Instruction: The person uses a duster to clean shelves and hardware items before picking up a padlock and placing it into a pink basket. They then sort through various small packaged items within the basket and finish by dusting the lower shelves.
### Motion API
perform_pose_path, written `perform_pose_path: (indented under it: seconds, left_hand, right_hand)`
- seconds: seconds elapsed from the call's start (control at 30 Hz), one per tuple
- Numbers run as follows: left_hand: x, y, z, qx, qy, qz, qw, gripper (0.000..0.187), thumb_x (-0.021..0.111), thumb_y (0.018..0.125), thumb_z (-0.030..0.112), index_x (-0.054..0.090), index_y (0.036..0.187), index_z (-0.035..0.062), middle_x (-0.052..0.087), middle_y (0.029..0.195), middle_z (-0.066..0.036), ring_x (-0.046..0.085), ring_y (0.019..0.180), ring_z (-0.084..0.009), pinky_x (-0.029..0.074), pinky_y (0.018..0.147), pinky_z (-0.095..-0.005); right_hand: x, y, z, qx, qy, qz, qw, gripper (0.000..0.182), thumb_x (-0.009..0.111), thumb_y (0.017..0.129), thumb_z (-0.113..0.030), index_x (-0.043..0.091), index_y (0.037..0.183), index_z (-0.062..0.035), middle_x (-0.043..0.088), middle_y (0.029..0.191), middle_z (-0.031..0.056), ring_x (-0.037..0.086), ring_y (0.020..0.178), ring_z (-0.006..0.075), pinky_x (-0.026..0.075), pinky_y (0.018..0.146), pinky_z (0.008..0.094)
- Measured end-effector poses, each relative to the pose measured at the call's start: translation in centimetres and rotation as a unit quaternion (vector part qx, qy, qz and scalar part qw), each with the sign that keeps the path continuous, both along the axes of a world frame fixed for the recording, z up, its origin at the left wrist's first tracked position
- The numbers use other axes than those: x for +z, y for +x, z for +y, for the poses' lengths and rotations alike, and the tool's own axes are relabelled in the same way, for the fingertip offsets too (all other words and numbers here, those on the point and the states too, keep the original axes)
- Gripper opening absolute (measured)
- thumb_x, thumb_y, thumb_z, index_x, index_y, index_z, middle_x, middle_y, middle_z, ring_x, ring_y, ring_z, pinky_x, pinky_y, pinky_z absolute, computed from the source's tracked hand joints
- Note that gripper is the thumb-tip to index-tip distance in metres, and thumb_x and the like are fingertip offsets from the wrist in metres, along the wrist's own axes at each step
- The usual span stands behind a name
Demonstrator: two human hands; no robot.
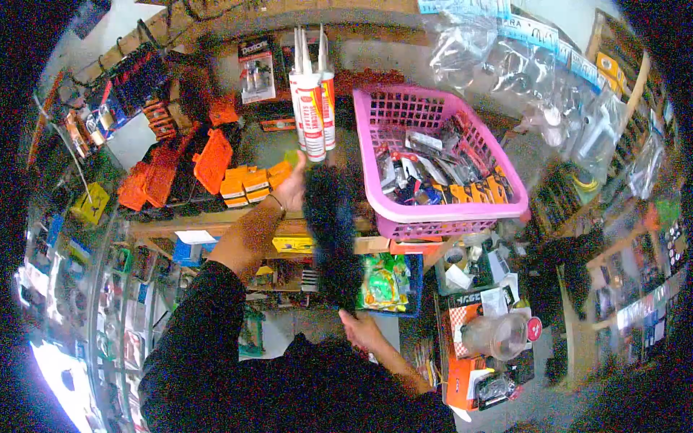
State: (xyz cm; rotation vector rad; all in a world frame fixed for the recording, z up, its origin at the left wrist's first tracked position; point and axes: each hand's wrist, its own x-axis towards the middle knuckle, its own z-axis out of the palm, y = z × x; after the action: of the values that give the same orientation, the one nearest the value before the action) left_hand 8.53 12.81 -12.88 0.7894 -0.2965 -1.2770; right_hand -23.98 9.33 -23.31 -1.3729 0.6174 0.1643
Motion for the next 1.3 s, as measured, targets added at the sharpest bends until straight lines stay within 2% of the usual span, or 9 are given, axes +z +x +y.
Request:
perform_pose_path:
  seconds: [0.23, 0.33, 0.4, 0.83, 0.93, 1.03, 1.1, 1.23, 1.3]
  left_hand:
    - [-1.5, 0.7, 0.2, -0.017, -0.019, 0.034, 0.999, 0.088, 0.030, 0.062, 0.079, 0.052, 0.102, 0.0044, 0.058, 0.098, -0.013, 0.056, 0.090, -0.0274, 0.044, 0.081, -0.0425]
    - [-2.0, 1.3, -0.3, -0.129, -0.204, -0.066, 0.968, 0.092, 0.025, 0.064, 0.078, 0.044, 0.115, 0.0037, 0.052, 0.110, -0.015, 0.050, 0.100, -0.0291, 0.039, 0.087, -0.0417]
    - [-2.1, 1.1, -0.2, 0.041, -0.042, -0.033, 0.998, 0.083, 0.030, 0.061, 0.079, 0.055, 0.095, 0.0074, 0.059, 0.098, -0.012, 0.057, 0.086, -0.0250, 0.046, 0.078, -0.0395]
    - [-1.9, 1.3, 0.3, -0.049, -0.139, -0.010, 0.989, 0.093, 0.028, 0.063, 0.079, 0.044, 0.115, 0.0027, 0.051, 0.111, -0.017, 0.048, 0.103, -0.0314, 0.037, 0.090, -0.0447]
    - [-1.3, 0.5, -0.2, 0.000, -0.088, 0.009, 0.996, 0.092, 0.027, 0.063, 0.079, 0.046, 0.110, 0.0023, 0.054, 0.107, -0.016, 0.051, 0.098, -0.0322, 0.039, 0.087, -0.0451]
    - [-0.9, 0.3, 0.5, 0.024, -0.002, 0.018, 1.000, 0.092, 0.027, 0.063, 0.079, 0.047, 0.109, 0.0023, 0.055, 0.105, -0.015, 0.053, 0.095, -0.0323, 0.041, 0.085, -0.0450]
    - [-1.6, 0.7, 0.2, -0.016, -0.123, -0.015, 0.992, 0.096, 0.026, 0.061, 0.080, 0.046, 0.113, 0.0026, 0.055, 0.105, -0.014, 0.053, 0.096, -0.0291, 0.040, 0.086, -0.0426]
    - [-1.7, 0.7, -0.3, 0.029, -0.042, 0.031, 0.998, 0.091, 0.031, 0.058, 0.081, 0.052, 0.101, 0.0031, 0.056, 0.102, -0.017, 0.054, 0.093, -0.0309, 0.043, 0.080, -0.0440]
    - [-1.6, 0.7, 0.4, 0.008, -0.029, 0.011, 0.999, 0.090, 0.032, 0.059, 0.080, 0.052, 0.103, 0.0037, 0.056, 0.102, -0.016, 0.054, 0.093, -0.0299, 0.042, 0.082, -0.0435]
  right_hand:
    - [-1.6, 0.5, 0.6, -0.011, 0.000, 0.020, 1.000, 0.037, 0.051, 0.083, -0.035, 0.041, 0.058, -0.0095, 0.037, 0.044, -0.0022, 0.034, 0.033, 0.0083, 0.025, 0.031, 0.0219]
    - [-2.1, 0.1, 0.4, 0.019, 0.022, 0.001, 1.000, 0.043, 0.052, 0.080, -0.043, 0.042, 0.054, -0.0108, 0.042, 0.043, -0.0002, 0.036, 0.031, 0.0105, 0.028, 0.032, 0.0238]
    - [-1.9, 0.6, 0.0, -0.042, 0.013, -0.033, 0.998, 0.044, 0.051, 0.080, -0.046, 0.042, 0.055, -0.0112, 0.042, 0.044, 0.0000, 0.034, 0.030, 0.0108, 0.028, 0.030, 0.0241]
    - [-0.5, -0.2, 1.2, 0.068, 0.037, -0.015, 0.997, 0.037, 0.048, 0.085, -0.033, 0.037, 0.057, -0.0102, 0.033, 0.042, -0.0020, 0.032, 0.029, 0.0086, 0.026, 0.029, 0.0222]
    - [-1.0, 0.1, 0.7, -0.068, 0.036, -0.040, 0.996, 0.039, 0.048, 0.085, -0.034, 0.037, 0.056, -0.0100, 0.036, 0.044, -0.0013, 0.034, 0.032, 0.0086, 0.026, 0.030, 0.0224]
    - [-1.6, -0.2, 1.0, 0.039, -0.008, -0.005, 0.999, 0.038, 0.049, 0.085, -0.034, 0.038, 0.057, -0.0103, 0.036, 0.044, -0.0013, 0.034, 0.032, 0.0087, 0.027, 0.030, 0.0221]
    - [-2.1, -0.2, 0.8, 0.045, 0.009, 0.014, 0.999, 0.038, 0.050, 0.084, -0.034, 0.038, 0.057, -0.0104, 0.035, 0.044, -0.0016, 0.035, 0.032, 0.0089, 0.027, 0.031, 0.0225]
    - [-1.3, 0.1, 1.0, -0.083, 0.022, -0.047, 0.995, 0.038, 0.050, 0.084, -0.034, 0.039, 0.058, -0.0099, 0.037, 0.043, -0.0008, 0.035, 0.032, 0.0091, 0.026, 0.030, 0.0223]
    - [-1.0, -0.1, 1.3, 0.052, 0.035, -0.008, 0.998, 0.036, 0.050, 0.084, -0.034, 0.039, 0.059, -0.0100, 0.036, 0.043, -0.0010, 0.035, 0.032, 0.0092, 0.026, 0.030, 0.0215]
